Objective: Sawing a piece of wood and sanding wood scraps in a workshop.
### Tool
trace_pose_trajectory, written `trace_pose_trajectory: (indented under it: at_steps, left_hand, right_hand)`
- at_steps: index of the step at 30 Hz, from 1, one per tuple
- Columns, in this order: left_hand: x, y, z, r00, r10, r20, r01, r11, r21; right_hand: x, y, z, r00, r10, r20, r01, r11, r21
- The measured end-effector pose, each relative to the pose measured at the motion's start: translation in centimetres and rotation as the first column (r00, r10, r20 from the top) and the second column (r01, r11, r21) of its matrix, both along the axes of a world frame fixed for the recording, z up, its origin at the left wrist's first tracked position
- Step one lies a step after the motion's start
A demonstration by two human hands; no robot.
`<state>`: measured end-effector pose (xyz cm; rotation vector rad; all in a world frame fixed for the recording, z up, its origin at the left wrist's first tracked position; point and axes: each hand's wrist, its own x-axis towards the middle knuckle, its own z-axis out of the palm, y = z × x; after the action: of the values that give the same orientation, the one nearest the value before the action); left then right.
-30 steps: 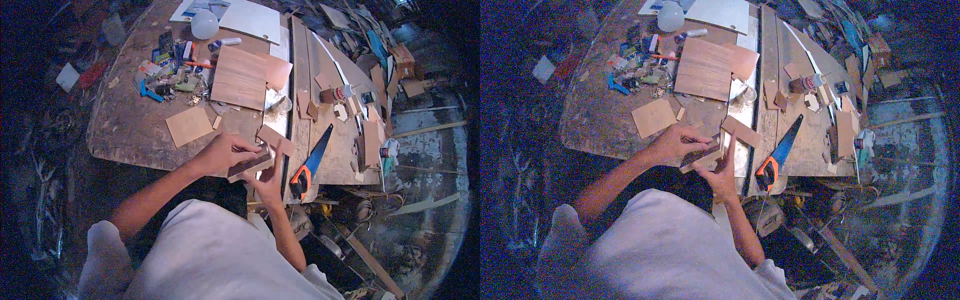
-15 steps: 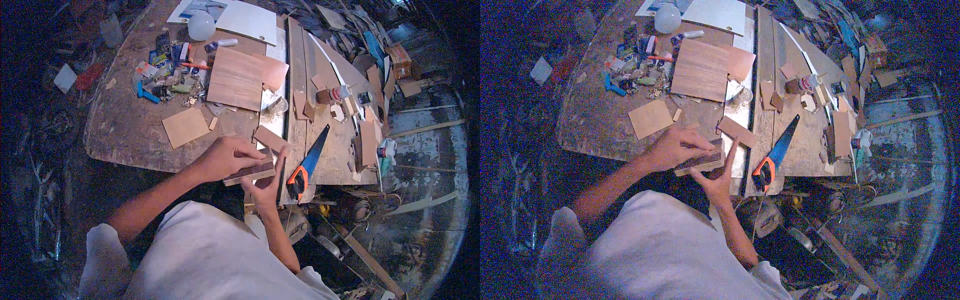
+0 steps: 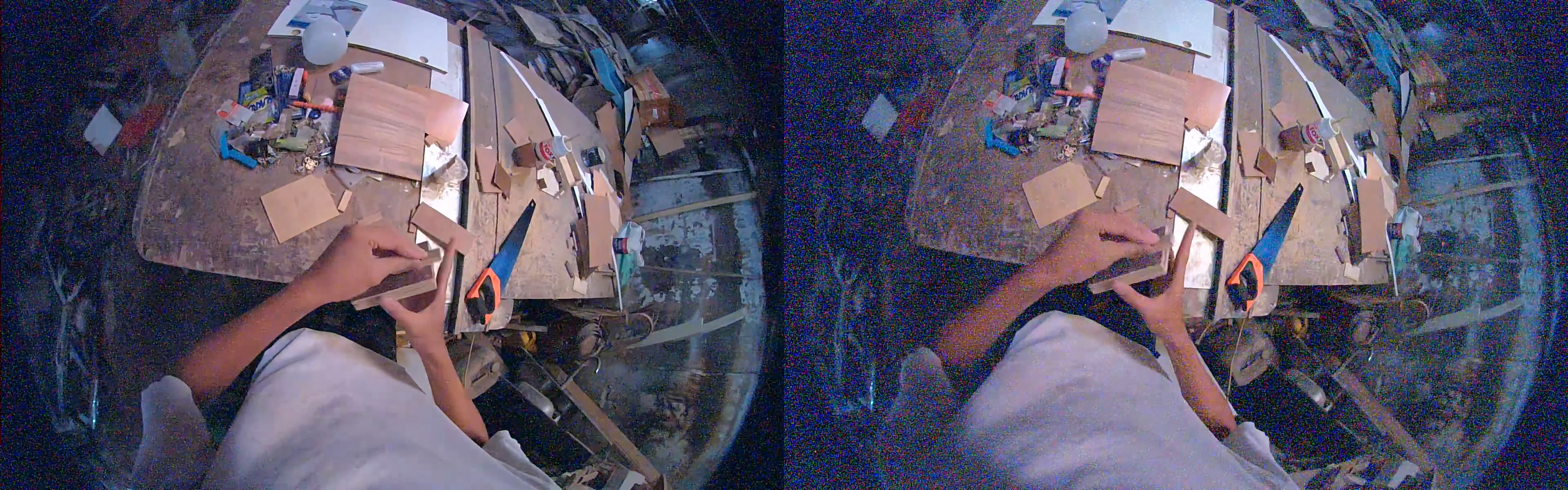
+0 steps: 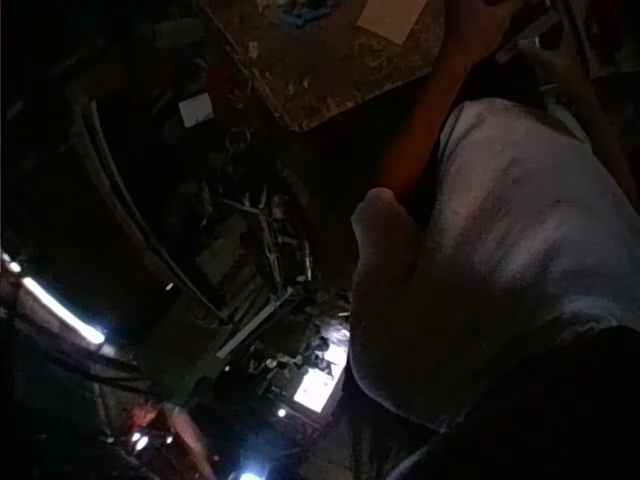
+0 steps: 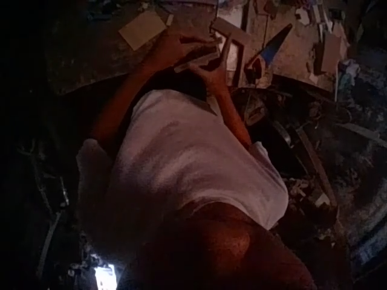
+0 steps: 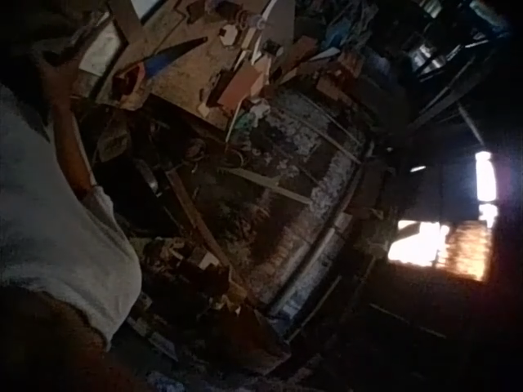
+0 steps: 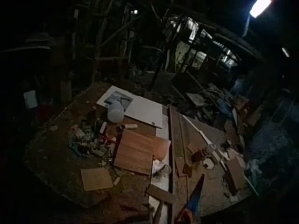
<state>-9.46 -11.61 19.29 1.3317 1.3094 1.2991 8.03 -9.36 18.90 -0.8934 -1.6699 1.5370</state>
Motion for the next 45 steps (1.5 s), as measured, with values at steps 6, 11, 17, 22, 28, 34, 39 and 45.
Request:
trace_pose_trajectory:
  at_steps: [6, 11, 17, 22, 28, 34, 39, 45]
  left_hand:
    - [-0.5, -0.2, 1.8, 0.991, 0.020, 0.130, 0.000, 0.989, -0.151]
    - [-0.3, -0.1, 0.4, 0.956, -0.034, 0.290, 0.086, 0.982, -0.167]
    - [-1.2, -0.2, 2.5, 0.978, -0.131, 0.160, 0.161, 0.967, -0.196]
    - [-1.7, -0.2, 2.4, 0.984, -0.157, -0.087, 0.149, 0.984, -0.095]
    - [-1.4, -0.6, 3.8, 0.986, -0.111, -0.127, 0.111, 0.994, -0.004]
    - [-1.6, -0.7, 3.3, 0.989, -0.093, -0.113, 0.099, 0.993, 0.056]
    - [-1.3, -0.8, 4.2, 0.991, -0.049, -0.121, 0.064, 0.991, 0.119]
    - [-0.9, -0.6, 4.2, 0.977, -0.041, -0.208, 0.077, 0.983, 0.170]
  right_hand:
    - [-0.6, 0.3, 1.0, 0.959, -0.231, -0.164, 0.197, 0.960, -0.201]
    - [0.8, 0.4, -0.3, 0.982, -0.099, -0.160, 0.066, 0.978, -0.196]
    - [1.2, 1.0, 0.2, 0.989, -0.031, -0.147, 0.013, 0.992, -0.124]
    - [1.0, 1.0, 0.0, 0.995, -0.031, -0.096, 0.032, 0.999, 0.012]
    - [1.7, 0.6, 1.2, 0.968, -0.077, 0.239, -0.044, 0.885, 0.463]
    - [1.2, 0.2, 2.8, 0.993, -0.077, -0.085, 0.088, 0.987, 0.136]
    - [1.5, 0.1, 2.9, 0.997, -0.067, 0.029, 0.057, 0.962, 0.267]
    - [2.2, -0.1, 2.5, 0.996, -0.068, 0.049, 0.054, 0.967, 0.250]
